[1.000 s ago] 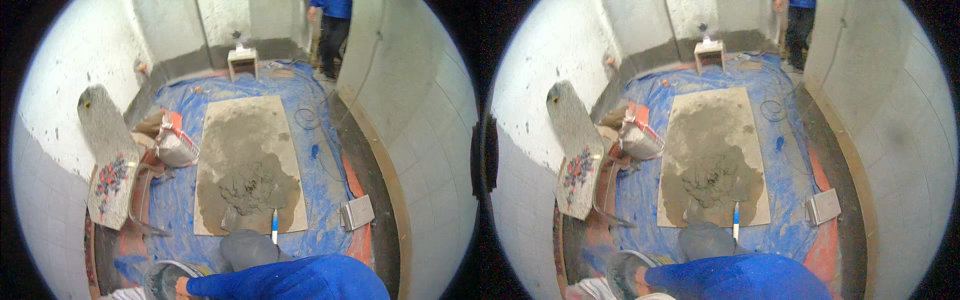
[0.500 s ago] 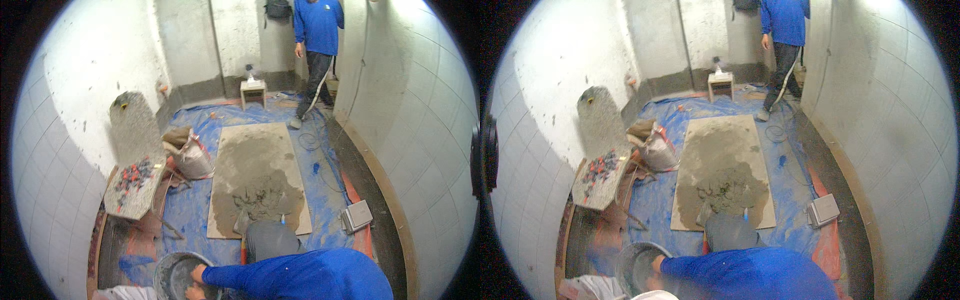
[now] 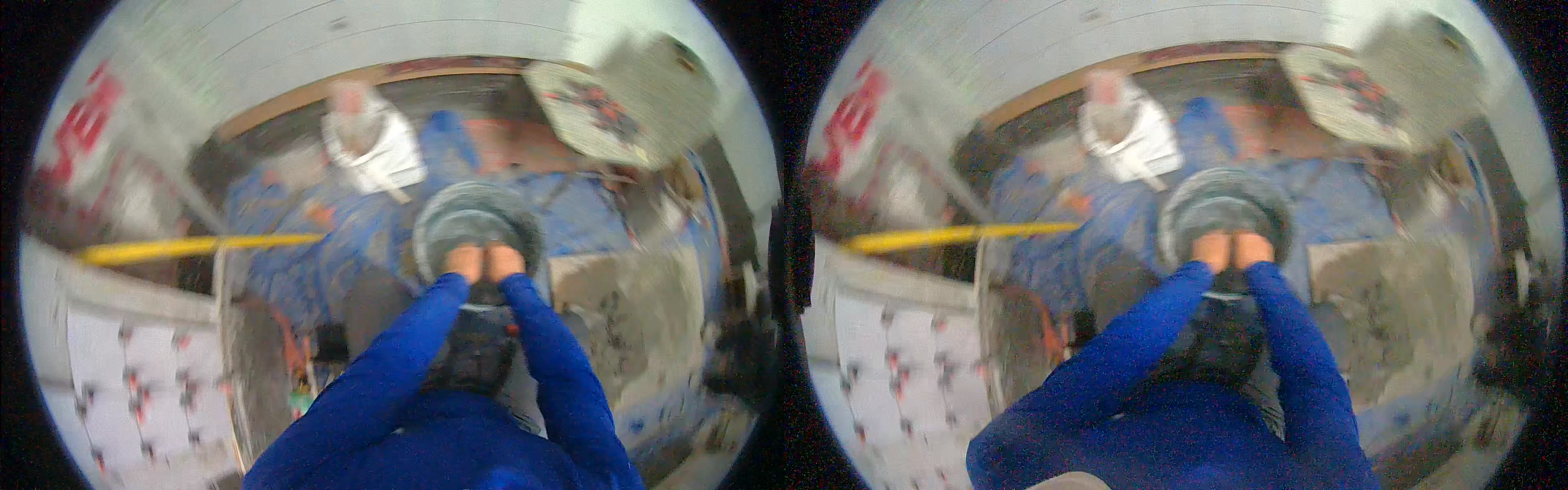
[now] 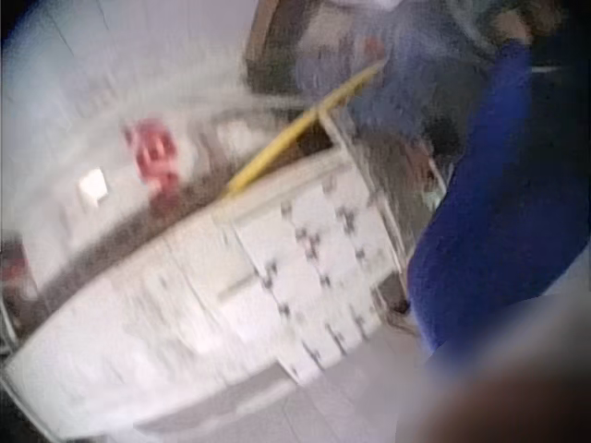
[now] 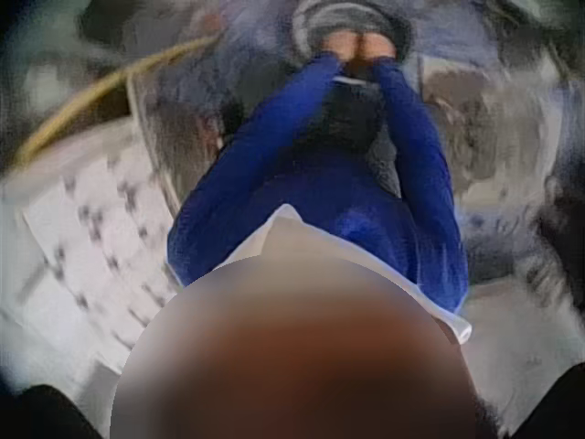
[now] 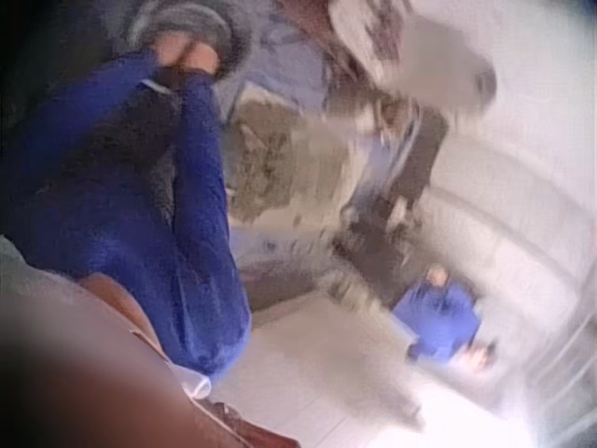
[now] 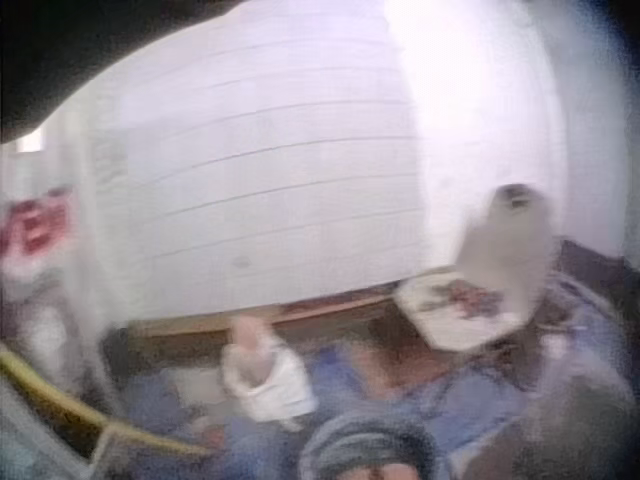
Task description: The person installs white tiles on a wall using tile leveling clips and spacers, then applies grout to the joints with a grout float. They wipe excess grout from the tile surface and clean the tools in a bucket of water.
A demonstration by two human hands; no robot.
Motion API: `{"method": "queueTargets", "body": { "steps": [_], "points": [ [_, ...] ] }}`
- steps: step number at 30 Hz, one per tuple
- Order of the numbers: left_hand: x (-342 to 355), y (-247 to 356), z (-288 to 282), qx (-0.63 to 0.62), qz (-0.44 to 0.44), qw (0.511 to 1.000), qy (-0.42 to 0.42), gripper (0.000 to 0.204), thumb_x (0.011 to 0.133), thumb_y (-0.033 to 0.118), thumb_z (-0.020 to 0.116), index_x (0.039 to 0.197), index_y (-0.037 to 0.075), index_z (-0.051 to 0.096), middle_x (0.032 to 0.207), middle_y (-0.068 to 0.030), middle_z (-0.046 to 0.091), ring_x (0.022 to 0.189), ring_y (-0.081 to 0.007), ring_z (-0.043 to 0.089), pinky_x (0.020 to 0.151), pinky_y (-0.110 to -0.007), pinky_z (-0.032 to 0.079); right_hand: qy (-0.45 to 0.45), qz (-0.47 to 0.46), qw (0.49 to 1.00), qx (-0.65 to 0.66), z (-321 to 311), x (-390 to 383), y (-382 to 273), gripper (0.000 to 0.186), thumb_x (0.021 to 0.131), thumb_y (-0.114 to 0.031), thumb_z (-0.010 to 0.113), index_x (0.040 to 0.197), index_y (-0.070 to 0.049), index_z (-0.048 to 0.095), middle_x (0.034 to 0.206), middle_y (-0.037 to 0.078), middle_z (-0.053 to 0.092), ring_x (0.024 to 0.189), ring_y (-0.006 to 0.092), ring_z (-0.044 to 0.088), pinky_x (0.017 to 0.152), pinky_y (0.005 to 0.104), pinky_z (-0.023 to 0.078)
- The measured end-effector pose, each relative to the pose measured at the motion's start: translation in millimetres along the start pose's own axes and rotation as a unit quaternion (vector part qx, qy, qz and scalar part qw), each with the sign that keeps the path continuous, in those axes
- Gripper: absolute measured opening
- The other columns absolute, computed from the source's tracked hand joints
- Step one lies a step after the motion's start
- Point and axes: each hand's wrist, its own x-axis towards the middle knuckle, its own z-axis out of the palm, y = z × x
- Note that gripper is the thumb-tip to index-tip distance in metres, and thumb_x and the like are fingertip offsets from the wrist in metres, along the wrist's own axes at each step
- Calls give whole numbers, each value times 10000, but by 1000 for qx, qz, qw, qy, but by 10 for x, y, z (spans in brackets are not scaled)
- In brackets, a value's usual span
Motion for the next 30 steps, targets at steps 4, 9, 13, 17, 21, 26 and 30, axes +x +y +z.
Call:
{"method": "queueTargets", "body": {
  "steps": [4, 9, 13, 17, 21, 26, 30],
  "points": [
    [-5, 94, 130, -28, -53, 994, -90, 294, 957, 166, 532, 1087, 51, 769, 1259, -201, 693, 1189, -349, 662, 957, -466, 554, 107, -57, 993, -5, -145, -267, 190, 431, 826, -181, 687, 1253, -129, 652, 1277, 137, 668, 1160, 366, 634, 950, 487, 542],
    [-7, 184, -68, -15, -25, 999, -29, 264, 934, 189, 581, 1053, 51, 772, 1121, -207, 738, 1045, -405, 713, 915, -503, 562, 150, -16, 987, 60, 38, -404, 353, 240, 898, -271, 678, 1041, -79, 679, 997, 188, 716, 926, 405, 694, 812, 506, 554],
    [-34, 155, -195, -3, -10, 1000, -14, 302, 924, 295, 611, 980, 56, 787, 1050, -211, 746, 966, -402, 729, 812, -527, 579, 266, 14, 959, 94, 71, -469, 263, 224, 880, -256, 672, 1038, -102, 708, 975, 173, 731, 878, 396, 706, 767, 498, 566],
    [92, 16, -94, 27, 36, 999, -27, 295, 900, 300, 635, 1024, 71, 774, 1039, -204, 744, 967, -408, 717, 830, -515, 572, 201, 37, 972, 116, -53, -554, 190, 230, 897, -192, 591, 1093, -120, 687, 1024, 164, 734, 883, 391, 721, 741, 520, 578],
    [188, -32, -92, 50, 173, 979, 94, 107, 801, 67, 683, 905, 46, 668, 988, -185, 669, 977, -423, 626, 872, -532, 511, 335, 18, 923, 190, -99, -567, 187, 474, 792, -159, 692, 1248, -55, 613, 1357, 204, 573, 1243, 384, 571, 1034, 465, 500],
    [135, 32, -282, -107, 115, 988, -8, 222, 936, 87, 663, 1132, -7, 711, 1066, -197, 745, 934, -349, 714, 823, -410, 563, 284, 31, 930, 230, 36, -488, 231, 445, 825, -199, 670, 1241, -44, 641, 1319, 238, 609, 1218, 393, 597, 1029, 468, 504],
    [-161, -457, -910, -185, 135, 911, 343, 327, 928, 248, 717, 1139, -1, 715, 1276, -195, 668, 1163, -360, 638, 1039, -425, 476, 245, 45, 952, 176, -11, -577, 153, 325, 927, -226, 598, 1199, -69, 681, 1222, 214, 664, 1078, 387, 667, 902, 493, 558]
  ]
}}
